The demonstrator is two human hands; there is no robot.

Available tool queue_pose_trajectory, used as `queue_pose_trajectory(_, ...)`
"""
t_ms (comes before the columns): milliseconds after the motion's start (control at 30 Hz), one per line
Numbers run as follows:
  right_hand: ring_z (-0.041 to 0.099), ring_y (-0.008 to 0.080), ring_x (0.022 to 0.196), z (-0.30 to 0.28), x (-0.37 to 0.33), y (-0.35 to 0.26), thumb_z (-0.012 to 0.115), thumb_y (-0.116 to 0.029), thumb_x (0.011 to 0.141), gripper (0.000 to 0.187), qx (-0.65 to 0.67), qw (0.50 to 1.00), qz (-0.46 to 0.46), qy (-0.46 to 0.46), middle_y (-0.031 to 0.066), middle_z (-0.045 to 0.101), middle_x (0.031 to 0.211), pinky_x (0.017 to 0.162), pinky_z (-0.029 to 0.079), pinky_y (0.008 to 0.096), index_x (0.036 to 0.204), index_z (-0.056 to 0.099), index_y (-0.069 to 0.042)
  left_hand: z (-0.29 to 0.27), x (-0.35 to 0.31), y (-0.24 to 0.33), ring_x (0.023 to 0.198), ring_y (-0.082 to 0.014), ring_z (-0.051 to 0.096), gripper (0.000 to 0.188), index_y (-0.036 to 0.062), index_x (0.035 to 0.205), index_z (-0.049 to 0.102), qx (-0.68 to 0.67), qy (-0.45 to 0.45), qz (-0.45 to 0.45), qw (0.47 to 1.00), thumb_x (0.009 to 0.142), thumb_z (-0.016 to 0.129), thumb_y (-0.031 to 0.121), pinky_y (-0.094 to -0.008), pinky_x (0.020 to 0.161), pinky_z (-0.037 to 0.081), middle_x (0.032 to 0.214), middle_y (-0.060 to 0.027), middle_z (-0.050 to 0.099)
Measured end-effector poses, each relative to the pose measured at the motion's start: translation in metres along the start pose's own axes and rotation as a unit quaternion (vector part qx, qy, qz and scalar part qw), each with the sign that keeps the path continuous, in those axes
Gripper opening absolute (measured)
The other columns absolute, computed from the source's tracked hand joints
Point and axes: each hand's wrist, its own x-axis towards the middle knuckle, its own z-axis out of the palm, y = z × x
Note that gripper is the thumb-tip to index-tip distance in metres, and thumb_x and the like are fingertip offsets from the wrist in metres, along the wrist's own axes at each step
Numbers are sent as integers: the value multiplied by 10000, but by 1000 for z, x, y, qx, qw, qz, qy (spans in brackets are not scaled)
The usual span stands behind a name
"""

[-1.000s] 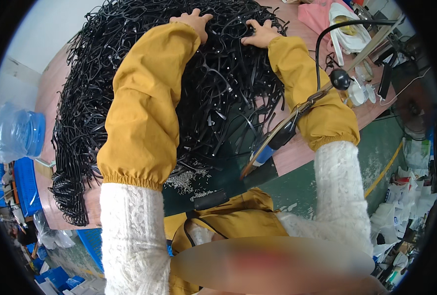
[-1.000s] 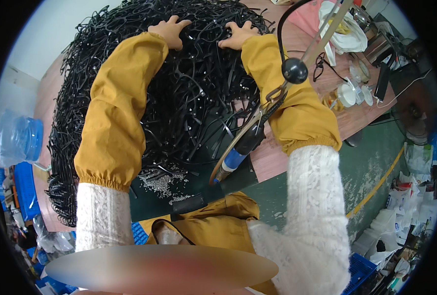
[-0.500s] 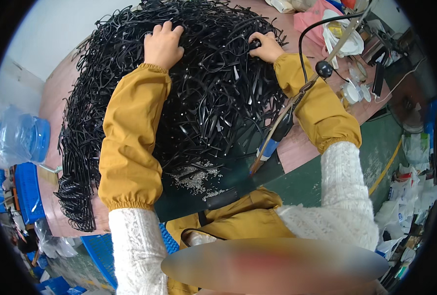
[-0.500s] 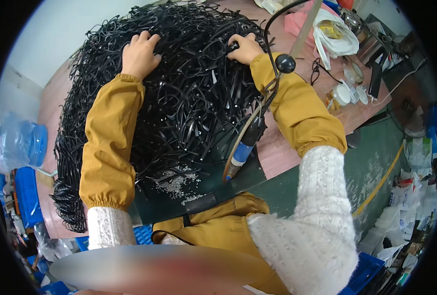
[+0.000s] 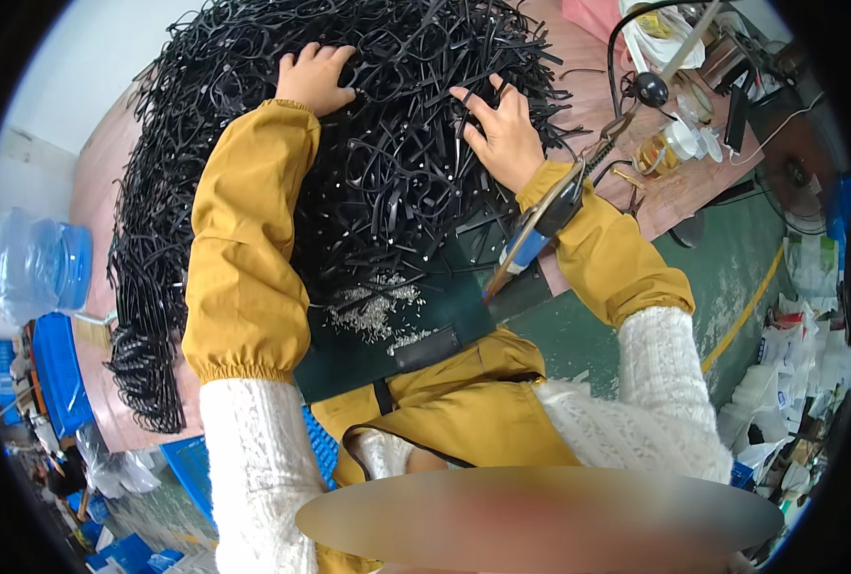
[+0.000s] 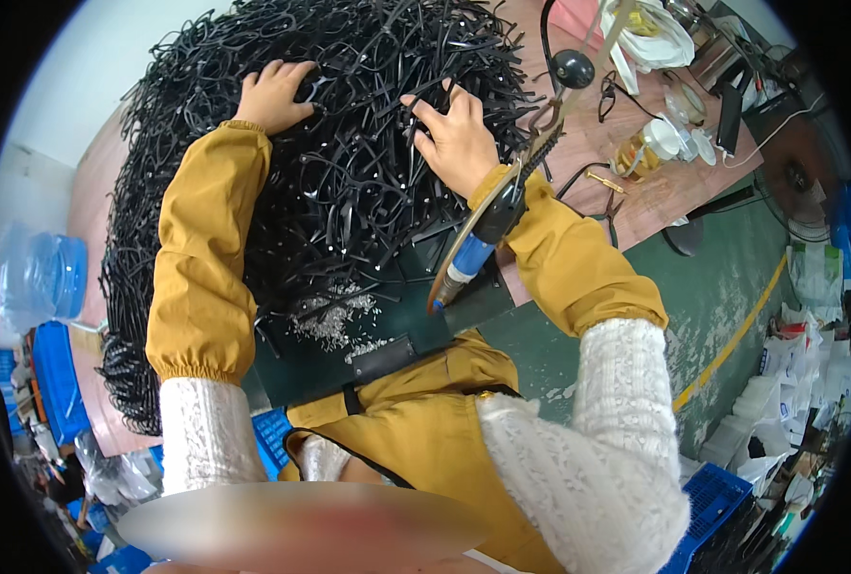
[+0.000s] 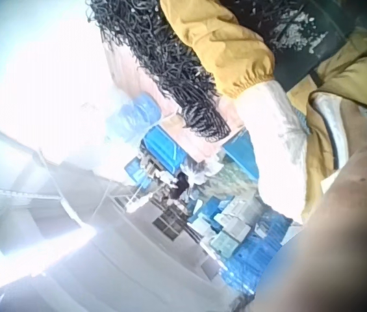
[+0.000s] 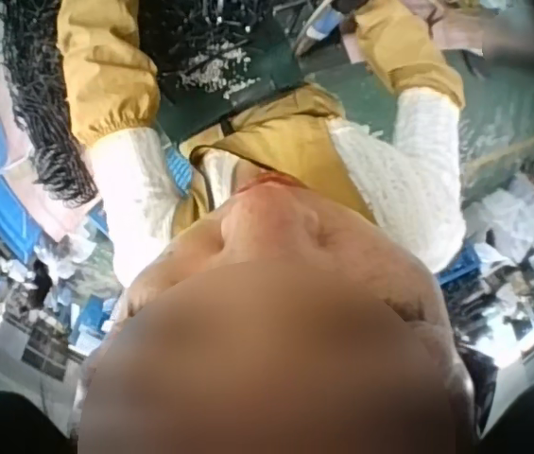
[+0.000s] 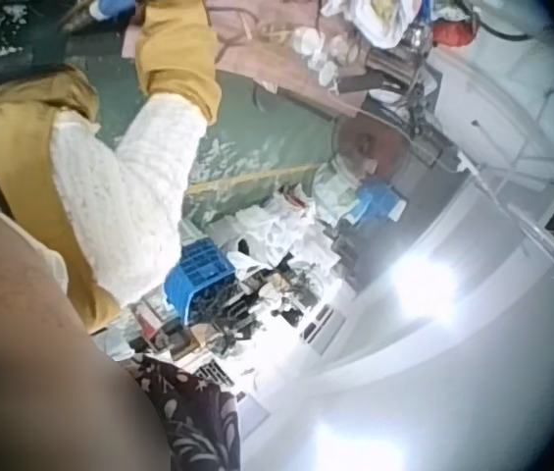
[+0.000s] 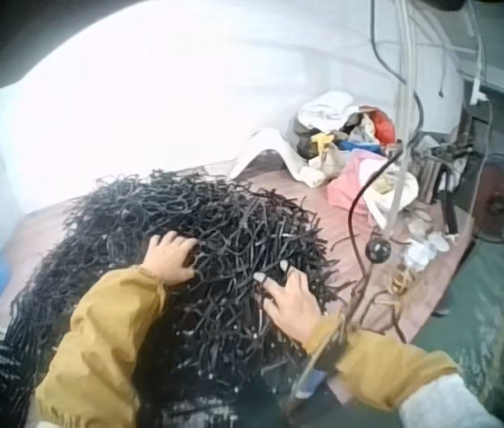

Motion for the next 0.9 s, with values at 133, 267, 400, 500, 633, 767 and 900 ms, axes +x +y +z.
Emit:
queue_pose_trajectory(133, 530, 414, 1242, 5, -29, 5, 707, -46, 850, 448, 55, 989, -124, 53, 204, 561, 1354, 1036, 498, 465, 1281, 694, -171, -27, -39, 11, 1514, -315, 337, 739, 170, 1515, 449, -17, -50, -7, 999, 861, 754, 329, -651, 1192, 274, 1521, -75, 511)
queue_pose_trajectory(267, 624, 355, 1133, 1, -34, 10, 724, 25, 766, 325, 111, 954, -263, 88, 104, 674, 1199, 956, 546, 441, 1053, 756, -123, -58, -91, 31, 1398, -294, 486, 559, 93, 1404, 570, -117, 121, 45, 985, 888, 721, 247, -547, 1149, 364, 1452, -105, 562)
queue_pose_trajectory(400, 679, 306, 1010, -8, -28, 39, 653, 28, 864, 306, 139, 969, -200, 34, 104, 733, 1084, 866, 543, 376, 1123, 743, -108, -55, -143, 80, 1231, -304, 587, 353, 72, 1228, 652, -78, -1, 72, 994, 908, 715, 207, -459, 1097, 408, 1215, -101, 659)
queue_pose_trajectory(500, 681, 166, 839, -18, -27, 48, 580, -20, 988, 292, 233, 970, 1, 75, 71, 755, 1040, 738, 535, 293, 1238, 717, -81, -55, -156, 96, 1080, -327, 611, 144, 62, 1047, 648, -131, 137, 8, 982, 927, 681, 135, -479, 1047, 427, 1058, -86, 647)
queue_pose_trajectory(633, 675, 98, 860, -41, 2, 36, 627, -164, 1029, 260, 375, 914, 155, 4, 16, 746, 1106, 710, 551, 240, 1259, 718, -83, -81, -167, 94, 889, -247, 665, 170, 43, 1032, 730, -366, 221, -93, 899, 941, 685, 179, -387, 894, 487, 952, -101, 710)
queue_pose_trajectory(767, 657, 143, 889, -54, 57, 57, 547, -83, 1023, 337, 437, 882, 165, 63, 58, 698, 1057, 697, 581, 260, 1349, 632, -74, -117, -200, 91, 1089, -228, 691, 306, -49, 1120, 737, -749, 282, -168, 575, 1006, 635, 216, -337, 983, 506, 1123, -158, 748)
queue_pose_trajectory(900, 620, 123, 836, -40, 48, 95, 533, -58, 1004, 404, 406, 902, 147, 3, 56, 682, 1004, 660, 545, 246, 1408, 554, -70, -118, -254, 99, 1339, -357, 563, 387, 36, 793, 614, -888, 334, -102, 300, 1085, 446, 228, -523, 1213, 366, 1330, -251, 657)
